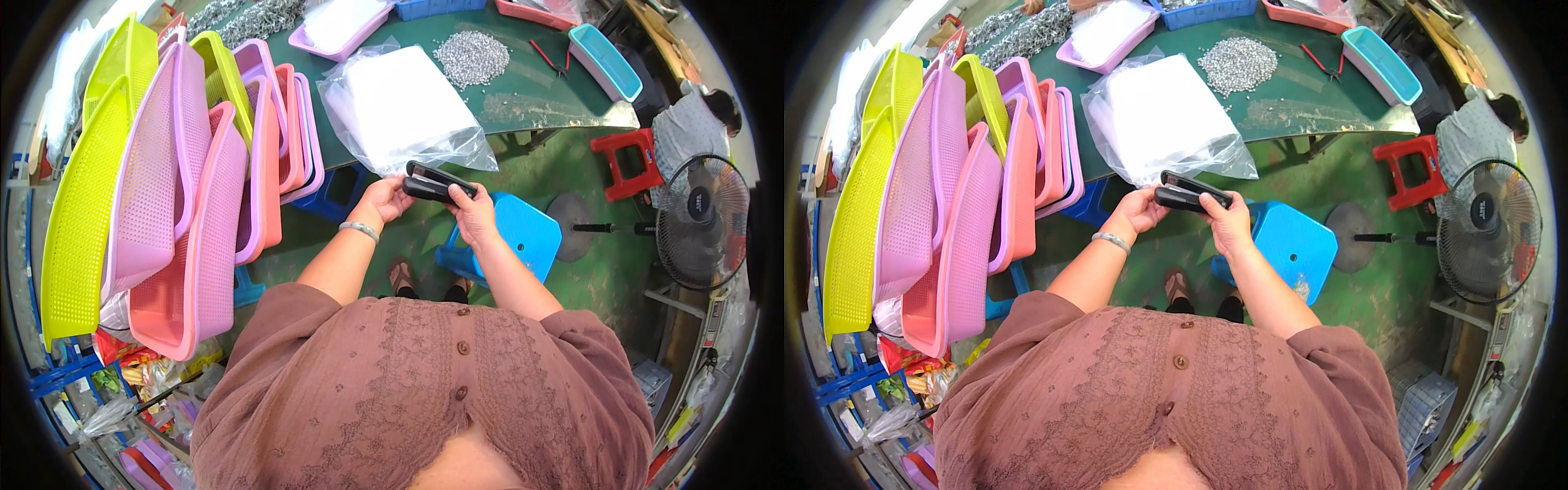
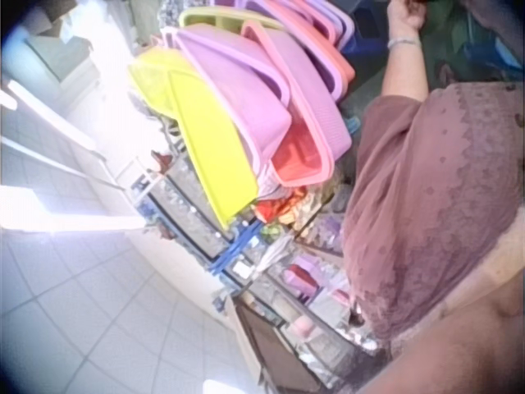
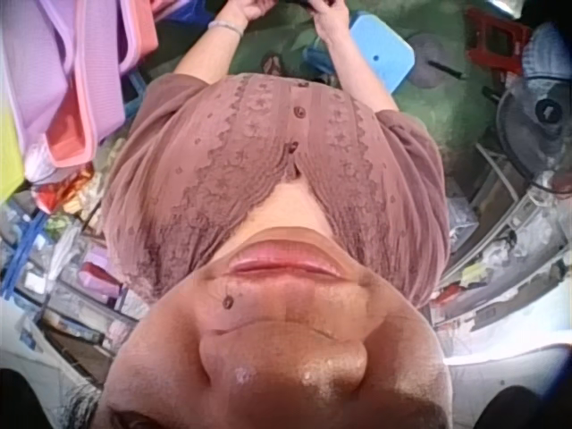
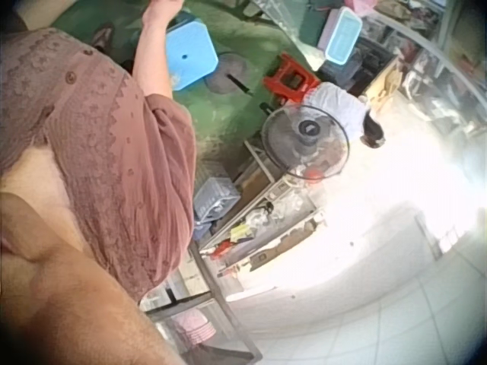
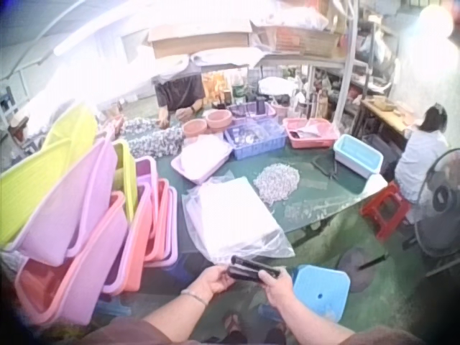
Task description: The person gathers small silver beads from a table, places them into a clear plastic bag, and seals the bag using a handheld heat sealer. The sealed bag is then set aside on the table.
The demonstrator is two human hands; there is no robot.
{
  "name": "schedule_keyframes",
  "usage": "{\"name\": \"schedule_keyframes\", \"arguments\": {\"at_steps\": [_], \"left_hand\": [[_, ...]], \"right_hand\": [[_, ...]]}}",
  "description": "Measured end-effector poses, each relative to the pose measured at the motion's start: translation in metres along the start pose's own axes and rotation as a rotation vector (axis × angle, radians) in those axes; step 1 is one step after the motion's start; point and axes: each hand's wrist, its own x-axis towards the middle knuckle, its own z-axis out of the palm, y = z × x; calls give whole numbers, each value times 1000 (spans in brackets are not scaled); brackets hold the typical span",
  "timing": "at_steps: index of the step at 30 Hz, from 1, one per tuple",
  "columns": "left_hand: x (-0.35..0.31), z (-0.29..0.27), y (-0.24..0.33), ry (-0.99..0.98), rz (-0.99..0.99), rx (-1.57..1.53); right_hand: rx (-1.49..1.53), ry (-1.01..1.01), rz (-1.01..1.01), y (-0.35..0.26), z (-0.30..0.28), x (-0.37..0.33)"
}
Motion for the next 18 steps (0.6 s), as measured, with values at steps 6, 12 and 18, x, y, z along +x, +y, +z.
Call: {"name": "schedule_keyframes", "arguments": {"at_steps": [6, 12, 18], "left_hand": [[-2, -3, -2, -40, -12, -36], [-2, 4, 1, -23, -13, -135], [-7, 5, 6, 16, -78, 40]], "right_hand": [[-149, -75, 97, -9, -1, -5], [-570, -228, 169, -31, 1, 0], [-797, -450, 224, -20, 0, 12]]}}
